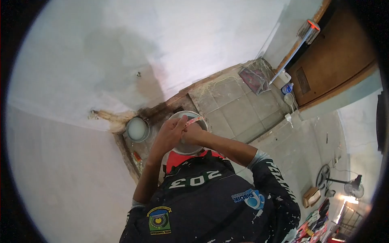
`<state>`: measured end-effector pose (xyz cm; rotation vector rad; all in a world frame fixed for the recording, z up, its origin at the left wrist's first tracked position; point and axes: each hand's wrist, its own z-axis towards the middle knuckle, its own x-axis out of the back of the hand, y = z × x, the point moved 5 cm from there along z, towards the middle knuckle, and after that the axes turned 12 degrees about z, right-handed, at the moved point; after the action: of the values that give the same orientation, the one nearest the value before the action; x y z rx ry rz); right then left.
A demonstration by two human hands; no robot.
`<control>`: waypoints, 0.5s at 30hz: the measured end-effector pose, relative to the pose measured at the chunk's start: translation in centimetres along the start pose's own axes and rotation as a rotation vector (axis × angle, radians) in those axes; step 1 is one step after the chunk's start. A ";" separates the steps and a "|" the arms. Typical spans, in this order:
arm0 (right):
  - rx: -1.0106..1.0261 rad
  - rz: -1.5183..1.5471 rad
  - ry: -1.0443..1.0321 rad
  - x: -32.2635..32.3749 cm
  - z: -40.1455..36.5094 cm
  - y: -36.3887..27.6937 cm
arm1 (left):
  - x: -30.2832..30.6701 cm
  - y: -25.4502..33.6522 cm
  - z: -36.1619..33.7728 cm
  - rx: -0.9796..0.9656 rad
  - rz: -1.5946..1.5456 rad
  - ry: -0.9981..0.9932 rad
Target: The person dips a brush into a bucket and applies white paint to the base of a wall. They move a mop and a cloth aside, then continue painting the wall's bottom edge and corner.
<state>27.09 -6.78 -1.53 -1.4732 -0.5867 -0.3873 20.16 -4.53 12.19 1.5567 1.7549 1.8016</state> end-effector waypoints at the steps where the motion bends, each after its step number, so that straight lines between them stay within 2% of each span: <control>1: -0.085 -0.039 -0.070 0.7 -0.3 0.0 | -0.1 0.6 0.3 -0.002 0.020 -0.013; 8: -0.136 -0.211 0.100 1.0 -0.2 6.8 | -1.8 1.9 4.2 -0.030 0.063 -0.105; 10: -0.005 -0.167 0.194 2.1 -0.5 7.6 | -2.6 1.7 6.0 -0.068 0.032 -0.125; 12: -0.060 -0.153 0.201 2.9 -1.0 9.4 | -3.7 2.1 7.7 -0.101 -0.010 -0.151; 15: -0.107 -0.189 0.244 3.2 -0.4 13.8 | -4.5 2.9 11.3 -0.027 -0.082 -0.170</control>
<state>37.69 -5.77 -10.84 -1.4497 -0.5167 -0.7452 32.00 -1.61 9.34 1.5539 1.6831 1.5983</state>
